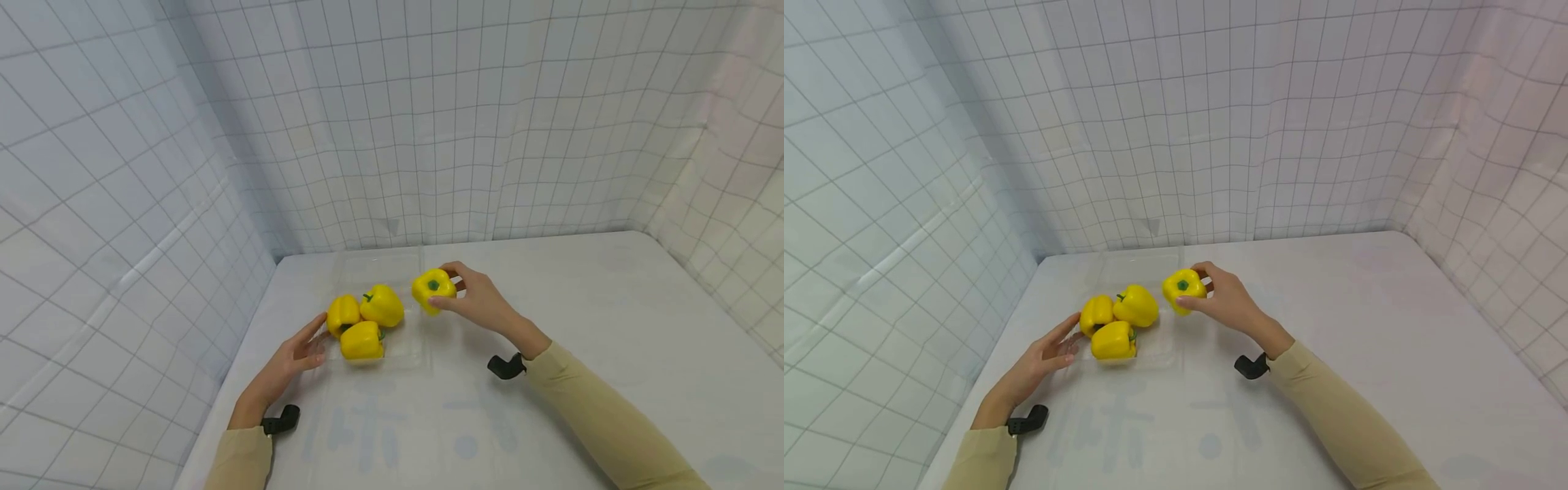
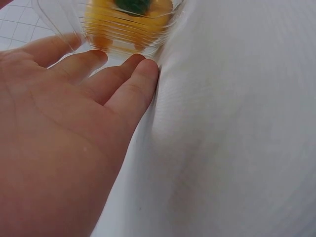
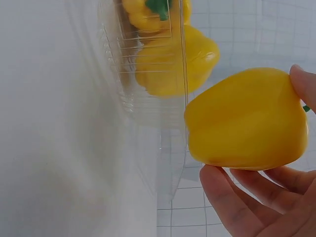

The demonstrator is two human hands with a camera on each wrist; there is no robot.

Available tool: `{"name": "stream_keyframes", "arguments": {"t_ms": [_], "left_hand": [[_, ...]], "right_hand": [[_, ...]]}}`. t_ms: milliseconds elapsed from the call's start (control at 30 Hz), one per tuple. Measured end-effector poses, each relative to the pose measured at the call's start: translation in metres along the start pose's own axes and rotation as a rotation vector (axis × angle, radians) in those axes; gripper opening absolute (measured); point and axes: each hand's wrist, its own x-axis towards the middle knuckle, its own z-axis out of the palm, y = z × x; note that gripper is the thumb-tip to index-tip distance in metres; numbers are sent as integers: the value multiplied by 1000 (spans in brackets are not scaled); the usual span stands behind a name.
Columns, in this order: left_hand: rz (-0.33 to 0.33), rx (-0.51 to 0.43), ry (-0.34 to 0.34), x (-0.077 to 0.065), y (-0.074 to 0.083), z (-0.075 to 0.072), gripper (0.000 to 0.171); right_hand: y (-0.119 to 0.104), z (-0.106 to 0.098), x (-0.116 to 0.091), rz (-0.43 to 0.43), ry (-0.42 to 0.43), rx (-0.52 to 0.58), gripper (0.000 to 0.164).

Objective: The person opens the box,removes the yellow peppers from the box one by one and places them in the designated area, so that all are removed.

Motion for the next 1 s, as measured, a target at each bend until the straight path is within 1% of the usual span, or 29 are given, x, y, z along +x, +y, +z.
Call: {"name": "stream_keyframes", "arguments": {"t_ms": [200, 500, 700, 833, 1000], "left_hand": [[30, 16, -7, -1, -2, -2, 74], [36, 30, -22, -1, -4, -2, 73], [47, 11, -22, 0, -3, -1, 73], [41, 0, -19, 0, -3, -1, 74], [20, 7, -9, -2, -2, 0, 73]], "right_hand": [[6, 1, 1, 65, 56, 4, 71], [14, 4, 0, 123, 97, 13, 79], [22, 4, 2, 171, 140, -3, 80], [28, 6, 4, 180, 154, -12, 76], [36, 11, 4, 176, 153, -42, 77]]}}
